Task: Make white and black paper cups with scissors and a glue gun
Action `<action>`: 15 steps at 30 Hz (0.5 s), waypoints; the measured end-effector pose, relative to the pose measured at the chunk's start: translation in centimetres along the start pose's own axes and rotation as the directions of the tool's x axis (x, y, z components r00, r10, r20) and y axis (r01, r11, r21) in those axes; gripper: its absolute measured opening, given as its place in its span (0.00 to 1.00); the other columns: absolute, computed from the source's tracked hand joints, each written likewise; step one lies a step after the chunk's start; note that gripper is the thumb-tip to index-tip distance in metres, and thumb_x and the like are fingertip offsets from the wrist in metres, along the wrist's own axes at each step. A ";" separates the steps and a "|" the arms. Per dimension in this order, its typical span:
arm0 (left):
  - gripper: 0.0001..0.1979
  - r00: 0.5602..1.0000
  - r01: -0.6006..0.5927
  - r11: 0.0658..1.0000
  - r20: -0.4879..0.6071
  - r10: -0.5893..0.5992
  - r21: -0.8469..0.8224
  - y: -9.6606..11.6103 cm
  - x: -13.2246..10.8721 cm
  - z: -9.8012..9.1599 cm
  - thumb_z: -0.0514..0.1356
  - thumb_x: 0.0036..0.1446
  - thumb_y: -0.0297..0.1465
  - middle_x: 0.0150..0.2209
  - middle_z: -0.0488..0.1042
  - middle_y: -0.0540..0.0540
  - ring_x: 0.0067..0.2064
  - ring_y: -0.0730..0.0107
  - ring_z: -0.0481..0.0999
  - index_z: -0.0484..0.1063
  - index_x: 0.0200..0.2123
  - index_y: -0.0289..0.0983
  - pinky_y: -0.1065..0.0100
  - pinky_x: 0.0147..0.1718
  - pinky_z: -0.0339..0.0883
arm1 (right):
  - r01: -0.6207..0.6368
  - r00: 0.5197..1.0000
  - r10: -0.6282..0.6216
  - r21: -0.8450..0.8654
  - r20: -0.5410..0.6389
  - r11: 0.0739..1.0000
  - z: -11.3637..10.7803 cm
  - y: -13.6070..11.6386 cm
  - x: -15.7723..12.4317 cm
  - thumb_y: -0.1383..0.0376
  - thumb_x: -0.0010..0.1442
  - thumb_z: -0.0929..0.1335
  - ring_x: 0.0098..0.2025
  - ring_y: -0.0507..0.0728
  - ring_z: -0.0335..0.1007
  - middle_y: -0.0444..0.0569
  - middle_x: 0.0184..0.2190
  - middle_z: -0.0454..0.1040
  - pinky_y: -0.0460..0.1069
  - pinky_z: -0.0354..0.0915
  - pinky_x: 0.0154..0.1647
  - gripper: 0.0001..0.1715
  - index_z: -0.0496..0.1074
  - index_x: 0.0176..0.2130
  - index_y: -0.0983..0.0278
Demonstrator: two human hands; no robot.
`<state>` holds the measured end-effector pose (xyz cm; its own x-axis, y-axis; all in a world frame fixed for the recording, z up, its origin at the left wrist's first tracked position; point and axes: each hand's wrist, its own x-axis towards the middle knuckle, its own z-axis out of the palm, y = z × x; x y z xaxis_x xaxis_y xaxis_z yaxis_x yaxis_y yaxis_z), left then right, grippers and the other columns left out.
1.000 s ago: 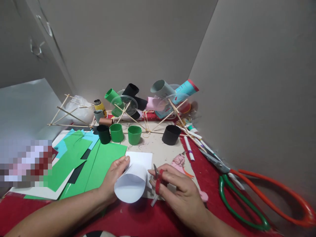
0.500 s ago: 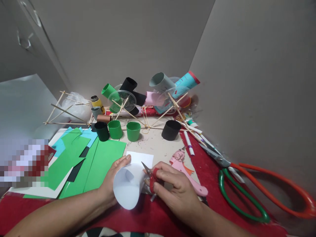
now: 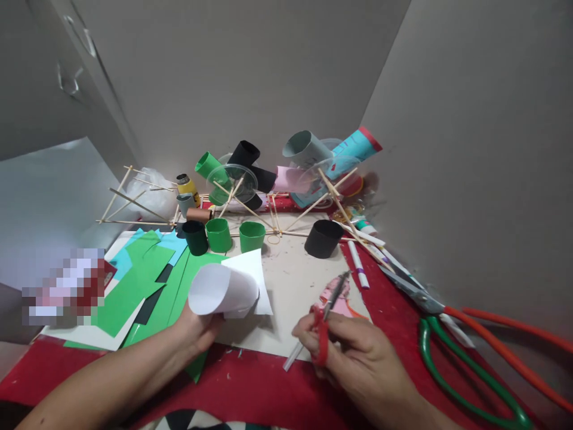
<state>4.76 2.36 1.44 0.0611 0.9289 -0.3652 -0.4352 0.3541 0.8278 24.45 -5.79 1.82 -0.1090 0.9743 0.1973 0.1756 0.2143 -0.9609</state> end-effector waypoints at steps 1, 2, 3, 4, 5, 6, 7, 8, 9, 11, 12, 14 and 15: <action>0.15 1.000 -0.010 1.000 0.008 0.010 -0.001 0.2 0.0 0.1 0.72 0.37 0.34 0.27 0.79 0.46 0.34 0.58 0.78 0.77 0.32 0.39 0.66 0.31 0.70 | -0.063 0.996 0.061 0.031 0.064 0.998 0.2 0.0 -0.1 0.57 0.60 0.68 0.19 0.49 0.55 0.40 0.16 0.60 0.44 0.54 0.20 0.18 0.68 0.23 0.63; 0.15 1.000 -0.017 1.000 0.019 0.017 -0.003 0.4 -0.1 0.3 0.72 0.36 0.34 0.27 0.79 0.45 0.35 0.56 0.78 0.77 0.32 0.40 0.65 0.31 0.70 | -0.124 0.985 0.117 0.052 0.131 0.991 0.4 -0.1 -0.2 0.55 0.60 0.68 0.19 0.49 0.51 0.39 0.16 0.57 0.45 0.50 0.19 0.22 0.65 0.21 0.63; 0.16 0.999 -0.024 1.000 0.030 0.024 -0.003 0.5 -0.2 0.5 0.72 0.36 0.34 0.28 0.79 0.44 0.37 0.54 0.79 0.77 0.32 0.40 0.64 0.32 0.71 | -0.176 0.968 0.161 0.063 0.192 0.982 0.6 -0.1 -0.2 0.53 0.60 0.67 0.19 0.48 0.49 0.39 0.16 0.55 0.45 0.48 0.19 0.24 0.63 0.20 0.63; 0.16 0.999 -0.032 0.999 0.037 0.032 0.002 0.6 -0.3 0.6 0.72 0.35 0.34 0.28 0.79 0.43 0.38 0.52 0.79 0.77 0.32 0.39 0.63 0.33 0.71 | -0.221 0.949 0.197 0.070 0.247 0.973 0.8 -0.2 -0.2 0.52 0.60 0.67 0.20 0.48 0.47 0.39 0.16 0.54 0.45 0.46 0.19 0.26 0.61 0.19 0.63; 0.17 0.999 -0.038 0.999 0.038 0.037 0.010 0.7 -0.5 0.7 0.72 0.35 0.35 0.29 0.79 0.42 0.39 0.51 0.79 0.77 0.32 0.39 0.62 0.33 0.72 | -0.259 0.929 0.226 0.077 0.292 0.963 1.0 -0.3 -0.1 0.51 0.61 0.66 0.21 0.48 0.47 0.39 0.17 0.53 0.45 0.46 0.20 0.27 0.60 0.19 0.63; 0.17 0.998 -0.045 0.999 0.031 0.045 0.018 0.7 -0.6 0.7 0.72 0.34 0.35 0.29 0.79 0.42 0.40 0.50 0.79 0.77 0.32 0.39 0.62 0.34 0.72 | -0.290 0.912 0.247 0.087 0.327 0.953 1.1 -0.4 -0.1 0.50 0.61 0.66 0.22 0.48 0.46 0.39 0.17 0.53 0.45 0.46 0.20 0.28 0.59 0.19 0.63; 0.18 0.998 -0.056 0.998 0.021 0.056 0.026 0.7 -0.8 0.6 0.72 0.34 0.35 0.29 0.79 0.42 0.41 0.50 0.78 0.77 0.32 0.38 0.62 0.34 0.72 | -0.318 0.897 0.266 0.098 0.353 0.943 1.2 -0.4 0.0 0.49 0.61 0.66 0.22 0.48 0.45 0.39 0.18 0.52 0.45 0.45 0.21 0.28 0.58 0.20 0.63; 0.19 0.997 -0.073 0.997 0.009 0.073 0.033 0.6 -0.9 0.4 0.73 0.33 0.35 0.29 0.80 0.42 0.41 0.49 0.78 0.77 0.33 0.38 0.62 0.35 0.72 | -0.348 0.882 0.287 0.109 0.373 0.931 1.3 -0.4 0.1 0.49 0.60 0.67 0.22 0.48 0.45 0.38 0.18 0.52 0.45 0.45 0.21 0.28 0.58 0.20 0.63; 0.21 0.996 -0.094 0.995 -0.004 0.094 0.036 0.5 -1.1 0.2 0.73 0.31 0.35 0.30 0.80 0.42 0.42 0.49 0.78 0.77 0.33 0.38 0.61 0.35 0.72 | -0.383 0.866 0.311 0.120 0.392 0.916 1.3 -0.5 0.1 0.48 0.59 0.68 0.22 0.47 0.44 0.38 0.18 0.52 0.45 0.44 0.21 0.28 0.58 0.20 0.63; 0.23 0.990 -0.136 0.990 -0.028 0.137 0.038 0.3 -1.5 -0.2 0.73 0.29 0.35 0.32 0.80 0.42 0.43 0.49 0.77 0.77 0.34 0.39 0.61 0.36 0.73 | -0.448 0.833 0.357 0.138 0.422 0.883 1.2 -0.4 0.2 0.49 0.56 0.70 0.21 0.47 0.44 0.37 0.17 0.53 0.44 0.43 0.20 0.27 0.59 0.21 0.64; 0.24 0.988 -0.149 0.988 -0.031 0.151 0.035 0.2 -1.6 -0.4 0.74 0.28 0.35 0.33 0.81 0.42 0.43 0.49 0.77 0.77 0.35 0.39 0.61 0.37 0.73 | -0.477 0.817 0.376 0.145 0.437 0.867 1.2 -0.4 0.3 0.49 0.55 0.71 0.20 0.46 0.44 0.37 0.16 0.53 0.44 0.43 0.20 0.26 0.60 0.22 0.64; 0.27 0.986 -0.166 0.986 -0.022 0.166 0.030 0.0 -2.0 -0.6 0.74 0.26 0.35 0.36 0.81 0.41 0.45 0.47 0.76 0.77 0.36 0.39 0.60 0.38 0.73 | -0.518 0.787 0.400 0.152 0.469 0.842 1.2 -0.3 0.4 0.49 0.53 0.73 0.19 0.46 0.44 0.36 0.15 0.53 0.44 0.41 0.19 0.27 0.60 0.21 0.63; 0.27 0.985 -0.172 0.985 -0.015 0.172 0.030 -0.2 -2.2 -0.7 0.75 0.26 0.36 0.37 0.81 0.40 0.46 0.46 0.76 0.77 0.36 0.39 0.59 0.39 0.73 | -0.533 0.774 0.405 0.154 0.486 0.832 1.2 -0.3 0.5 0.48 0.51 0.73 0.19 0.45 0.43 0.36 0.15 0.52 0.44 0.41 0.18 0.29 0.58 0.20 0.63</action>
<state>4.10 0.23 1.81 -0.0280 0.9743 -0.2235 -0.4118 0.1925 0.8907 23.19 -5.50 1.98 -0.4889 0.8070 -0.3314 0.0536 -0.3514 -0.9347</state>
